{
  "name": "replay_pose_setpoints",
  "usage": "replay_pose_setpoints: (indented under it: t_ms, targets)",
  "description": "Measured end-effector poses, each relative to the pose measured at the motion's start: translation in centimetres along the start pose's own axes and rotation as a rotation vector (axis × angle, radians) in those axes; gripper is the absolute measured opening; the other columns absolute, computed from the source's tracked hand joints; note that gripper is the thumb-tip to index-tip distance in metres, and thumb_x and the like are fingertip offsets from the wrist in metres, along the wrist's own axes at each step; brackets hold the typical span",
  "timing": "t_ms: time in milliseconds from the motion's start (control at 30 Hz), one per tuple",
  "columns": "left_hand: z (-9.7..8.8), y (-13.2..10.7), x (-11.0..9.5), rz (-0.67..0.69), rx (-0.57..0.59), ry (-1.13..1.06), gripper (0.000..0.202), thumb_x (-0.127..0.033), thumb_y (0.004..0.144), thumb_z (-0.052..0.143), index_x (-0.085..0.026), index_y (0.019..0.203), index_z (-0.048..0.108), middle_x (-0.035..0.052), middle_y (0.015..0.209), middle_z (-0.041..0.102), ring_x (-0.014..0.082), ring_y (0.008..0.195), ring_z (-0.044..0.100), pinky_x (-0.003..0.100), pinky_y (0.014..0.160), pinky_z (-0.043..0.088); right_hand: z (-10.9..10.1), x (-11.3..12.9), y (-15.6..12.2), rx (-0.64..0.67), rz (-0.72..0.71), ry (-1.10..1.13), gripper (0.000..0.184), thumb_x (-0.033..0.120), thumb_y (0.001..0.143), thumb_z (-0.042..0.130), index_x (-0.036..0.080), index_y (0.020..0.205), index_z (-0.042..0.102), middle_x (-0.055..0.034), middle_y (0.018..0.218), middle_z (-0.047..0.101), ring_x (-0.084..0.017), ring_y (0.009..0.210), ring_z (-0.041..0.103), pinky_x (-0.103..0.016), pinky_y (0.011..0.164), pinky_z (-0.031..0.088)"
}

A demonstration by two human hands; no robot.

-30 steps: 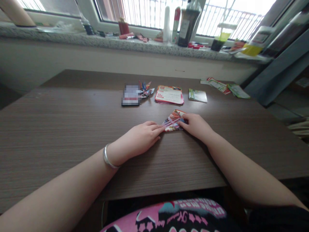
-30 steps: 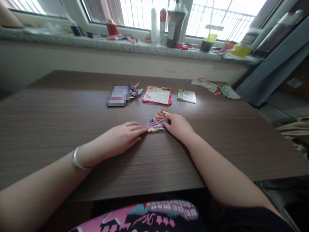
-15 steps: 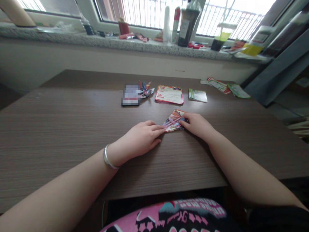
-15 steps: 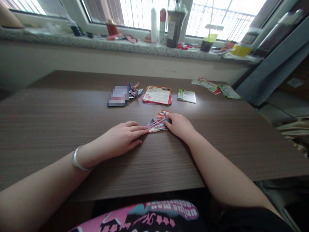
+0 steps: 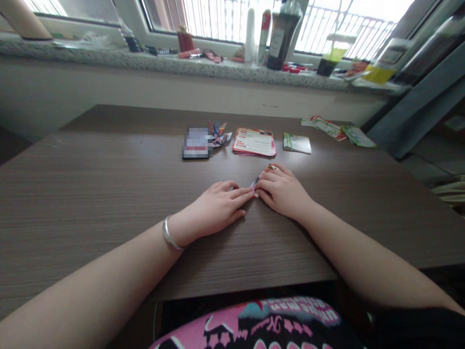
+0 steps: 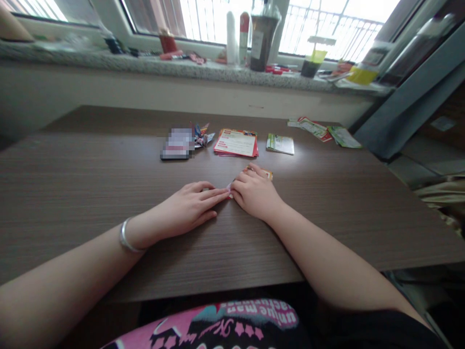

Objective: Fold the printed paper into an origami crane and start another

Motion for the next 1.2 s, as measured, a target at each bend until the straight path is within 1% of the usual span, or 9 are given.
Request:
replay_pose_setpoints:
  t_ms: [67,100,200,333,467,600,700,833,1200]
  targets:
    - [0.0,0.0,0.1,0.009,0.002,0.001,0.052,-0.035,0.095,0.05,-0.019,0.144,0.042,0.0041,0.144,0.051,0.0261,0.12,0.049,0.042,0.104,0.043,0.3,0.2,0.1,0.006,-0.002,-0.039,0.032,0.03,0.097,0.04,0.022,0.092,0.071,-0.0071,0.096,0.069,-0.024,0.103,0.055,-0.047,0.114,0.018]
    - [0.0,-0.1,0.1,0.021,0.004,-0.005,0.052,-0.034,0.095,0.05,-0.019,0.144,0.043,0.0041,0.143,0.052,0.0256,0.12,0.05,0.041,0.104,0.043,0.5,0.1,0.2,0.009,0.004,-0.047,0.032,0.03,0.097,0.04,0.021,0.091,0.07,-0.0074,0.095,0.069,-0.024,0.102,0.056,-0.047,0.114,0.019]
    - [-0.3,0.0,-0.1,0.058,0.016,-0.03,0.047,-0.03,0.095,0.049,-0.019,0.141,0.047,0.0036,0.139,0.057,0.0229,0.119,0.053,0.037,0.103,0.045,1.0,-0.2,0.3,0.03,0.02,-0.014,0.029,0.03,0.096,0.042,0.02,0.091,0.068,-0.0084,0.094,0.068,-0.023,0.098,0.056,-0.042,0.108,0.028]
    - [-0.9,0.1,-0.1,0.03,0.007,-0.009,0.039,-0.025,0.098,0.04,-0.02,0.134,0.055,0.0039,0.132,0.062,0.0214,0.114,0.058,0.036,0.099,0.048,1.2,-1.0,0.5,0.041,0.068,0.051,0.024,0.033,0.093,0.047,0.019,0.089,0.066,-0.0091,0.096,0.067,-0.024,0.098,0.056,-0.038,0.093,0.038]
    - [-1.3,0.1,-0.2,-0.001,-0.001,0.002,0.037,-0.028,0.097,0.043,-0.02,0.13,0.058,0.0058,0.126,0.065,0.0213,0.109,0.061,0.037,0.096,0.051,1.6,-1.6,0.8,0.045,0.095,0.14,0.02,0.034,0.09,0.052,0.02,0.083,0.064,-0.0077,0.091,0.067,-0.023,0.095,0.056,-0.036,0.089,0.038]
    - [-1.3,0.1,-0.3,-0.013,-0.009,0.006,0.037,-0.026,0.096,0.044,-0.02,0.13,0.057,0.0074,0.12,0.068,0.0214,0.104,0.062,0.037,0.091,0.053,2.2,-2.4,0.8,0.053,0.151,0.189,0.019,0.035,0.089,0.055,0.02,0.08,0.063,-0.0071,0.092,0.067,-0.023,0.093,0.056,-0.036,0.086,0.038]
    - [-1.2,0.3,-0.4,-0.031,-0.007,0.018,0.036,-0.024,0.096,0.044,-0.018,0.13,0.057,0.0082,0.116,0.069,0.0219,0.102,0.062,0.037,0.089,0.054,2.4,-2.7,0.8,0.053,0.188,0.19,0.018,0.035,0.088,0.057,0.021,0.079,0.064,-0.0061,0.092,0.068,-0.023,0.093,0.057,-0.038,0.089,0.036]
    - [-1.1,0.4,-0.6,-0.03,-0.009,0.04,0.033,-0.022,0.096,0.043,-0.017,0.123,0.062,0.0082,0.115,0.069,0.0221,0.1,0.062,0.037,0.088,0.054,2.3,-2.7,1.0,0.052,0.209,0.188,0.018,0.036,0.087,0.058,0.021,0.08,0.065,-0.0057,0.093,0.069,-0.023,0.096,0.058,-0.041,0.096,0.033]
    - [-1.0,0.4,-0.7,-0.035,-0.004,0.055,0.034,-0.021,0.095,0.044,-0.017,0.123,0.062,0.0087,0.117,0.068,0.0229,0.101,0.061,0.038,0.088,0.053,2.8,-3.1,1.2,0.109,0.234,0.201,0.018,0.036,0.087,0.058,0.021,0.08,0.065,-0.0062,0.094,0.07,-0.024,0.098,0.059,-0.042,0.095,0.034]
Point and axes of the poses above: each hand's wrist, its own y-axis towards the middle knuckle, its own z-axis out of the palm, x = y × z, the point moved 9 cm from there along y, towards the middle knuckle
